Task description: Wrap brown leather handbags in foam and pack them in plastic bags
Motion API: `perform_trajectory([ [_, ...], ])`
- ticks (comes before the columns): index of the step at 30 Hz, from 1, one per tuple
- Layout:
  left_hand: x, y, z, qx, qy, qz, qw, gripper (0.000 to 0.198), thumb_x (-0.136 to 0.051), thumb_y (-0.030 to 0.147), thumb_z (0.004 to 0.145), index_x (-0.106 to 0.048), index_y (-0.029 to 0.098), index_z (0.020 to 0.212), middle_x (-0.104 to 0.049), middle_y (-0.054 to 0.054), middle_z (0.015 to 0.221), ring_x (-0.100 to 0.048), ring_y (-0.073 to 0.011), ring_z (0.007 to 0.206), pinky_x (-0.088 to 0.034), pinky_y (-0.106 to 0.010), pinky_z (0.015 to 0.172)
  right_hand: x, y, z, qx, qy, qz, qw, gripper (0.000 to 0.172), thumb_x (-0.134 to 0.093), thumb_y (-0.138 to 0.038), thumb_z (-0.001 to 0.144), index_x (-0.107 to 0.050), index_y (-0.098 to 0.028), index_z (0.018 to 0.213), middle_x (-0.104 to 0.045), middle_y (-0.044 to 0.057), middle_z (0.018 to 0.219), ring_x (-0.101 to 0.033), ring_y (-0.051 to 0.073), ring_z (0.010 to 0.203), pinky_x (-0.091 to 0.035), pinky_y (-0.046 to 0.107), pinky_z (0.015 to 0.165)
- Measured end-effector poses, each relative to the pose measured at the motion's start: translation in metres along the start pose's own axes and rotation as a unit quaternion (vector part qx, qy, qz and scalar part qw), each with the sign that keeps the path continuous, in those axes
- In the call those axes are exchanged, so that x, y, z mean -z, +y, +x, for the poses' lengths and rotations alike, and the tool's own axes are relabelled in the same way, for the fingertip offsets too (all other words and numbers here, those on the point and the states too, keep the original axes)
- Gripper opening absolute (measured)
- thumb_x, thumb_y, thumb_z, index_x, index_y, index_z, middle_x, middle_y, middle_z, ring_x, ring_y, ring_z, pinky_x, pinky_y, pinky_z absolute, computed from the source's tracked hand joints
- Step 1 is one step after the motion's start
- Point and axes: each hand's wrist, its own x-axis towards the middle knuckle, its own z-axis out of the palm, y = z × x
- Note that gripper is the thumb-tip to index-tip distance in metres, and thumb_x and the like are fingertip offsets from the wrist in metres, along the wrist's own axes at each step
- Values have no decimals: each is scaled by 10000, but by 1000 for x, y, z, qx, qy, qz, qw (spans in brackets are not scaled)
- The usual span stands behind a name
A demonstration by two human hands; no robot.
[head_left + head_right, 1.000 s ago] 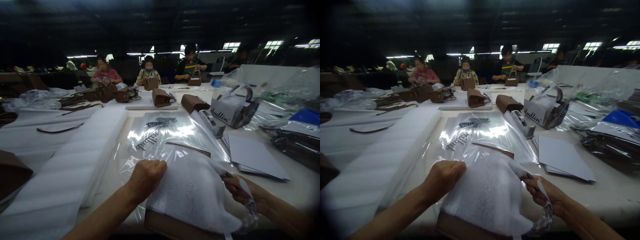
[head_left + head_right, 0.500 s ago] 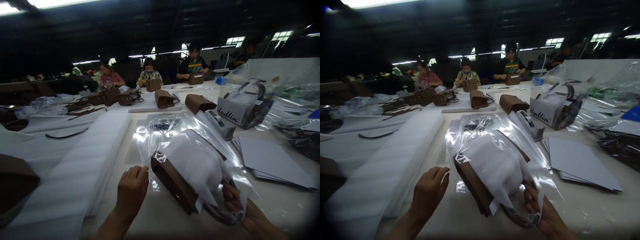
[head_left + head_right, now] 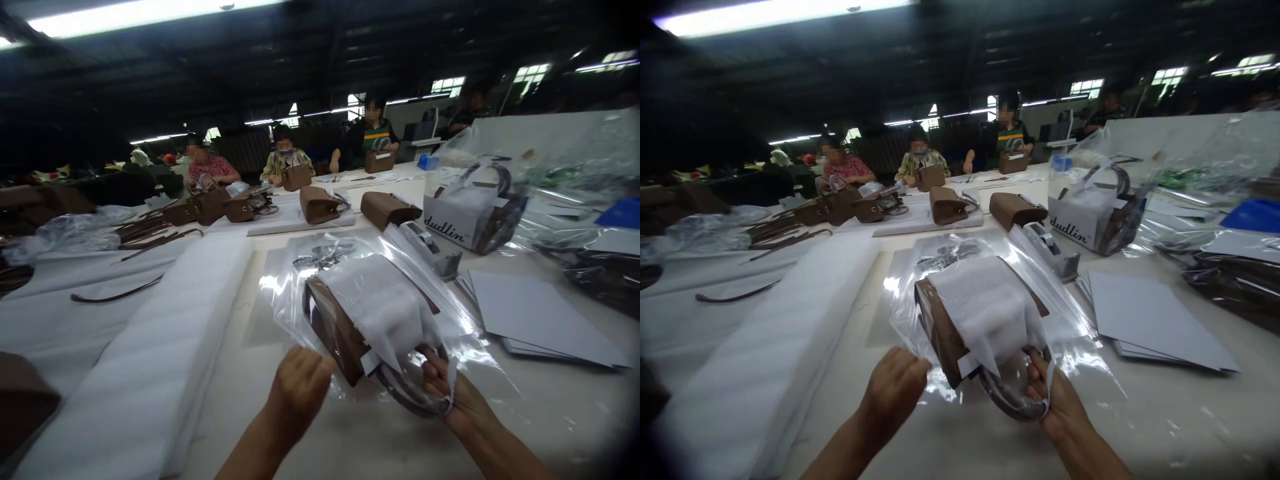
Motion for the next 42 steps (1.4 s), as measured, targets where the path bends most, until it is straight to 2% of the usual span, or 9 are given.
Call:
perform_trajectory([
  [3,13,25,3,-94,2,-23,995,183,-505,53,779,-514,141,940,-490,13,587,-427,-118,537,-359,-265,540,-11,-1,2,-7,26,11,1000,282,-729,-255,614,-559,-135,804,-391,-97,442,-236,-19,306,-209,95,280],
  [7,19,29,25,3,74,102,992,431,-594,64,722,-466,115,1131,-577,-113,922,-541,-218,841,-440,-377,741,-18,5,-3,0,31,-49,998,283,-699,-299,649,-539,-134,814,-394,-90,440,-232,-8,307,-188,112,294],
  [11,3,26,67,43,-44,197,979,419,-511,107,755,-484,152,1171,-528,-131,1159,-515,-285,1000,-433,-451,813,-23,11,-13,0,18,-66,998,333,-719,-336,610,-504,-145,777,-402,-89,449,-239,0,312,-183,126,303],
  [16,-22,26,106,82,-175,163,967,168,-467,100,788,-582,128,906,-597,-100,911,-557,-247,806,-473,-357,632,-31,13,-17,8,11,-105,994,375,-712,-395,592,-465,-160,748,-383,-94,445,-253,10,332,-177,131,320],
  [19,-28,33,115,59,-188,152,969,149,-458,41,774,-567,142,767,-579,-63,768,-547,-220,733,-458,-316,608,-41,17,-13,7,7,-109,994,337,-680,-380,609,-449,-164,726,-378,-91,443,-255,15,333,-181,139,324],
  [22,-29,38,118,41,-184,138,972,103,-458,134,829,-556,164,823,-582,-45,827,-541,-202,783,-456,-312,669,-51,22,-8,8,-6,-114,993,287,-647,-353,623,-457,-163,724,-371,-90,434,-263,23,326,-199,152,327],
  [27,-29,24,124,126,-194,175,957,258,-533,315,817,-544,134,1001,-575,-115,1020,-520,-275,978,-446,-403,780,-58,25,-9,11,-28,-126,992,272,-640,-355,617,-487,-155,718,-378,-82,428,-288,35,330,-202,161,329],
  [34,-24,-4,128,110,-238,191,946,170,-421,86,815,-585,130,809,-597,-88,803,-583,-232,774,-466,-315,620,-52,16,-13,7,-41,-118,992,271,-660,-338,592,-525,-142,722,-396,-76,429,-278,27,335,-186,160,330],
  [42,-36,53,129,1,-242,161,957,131,-462,73,791,-579,129,772,-585,-84,768,-571,-233,742,-475,-341,616,-70,23,-9,28,-61,-100,993,187,-666,-243,599,-529,-141,675,-391,-80,408,-298,34,339,-199,173,331],
])
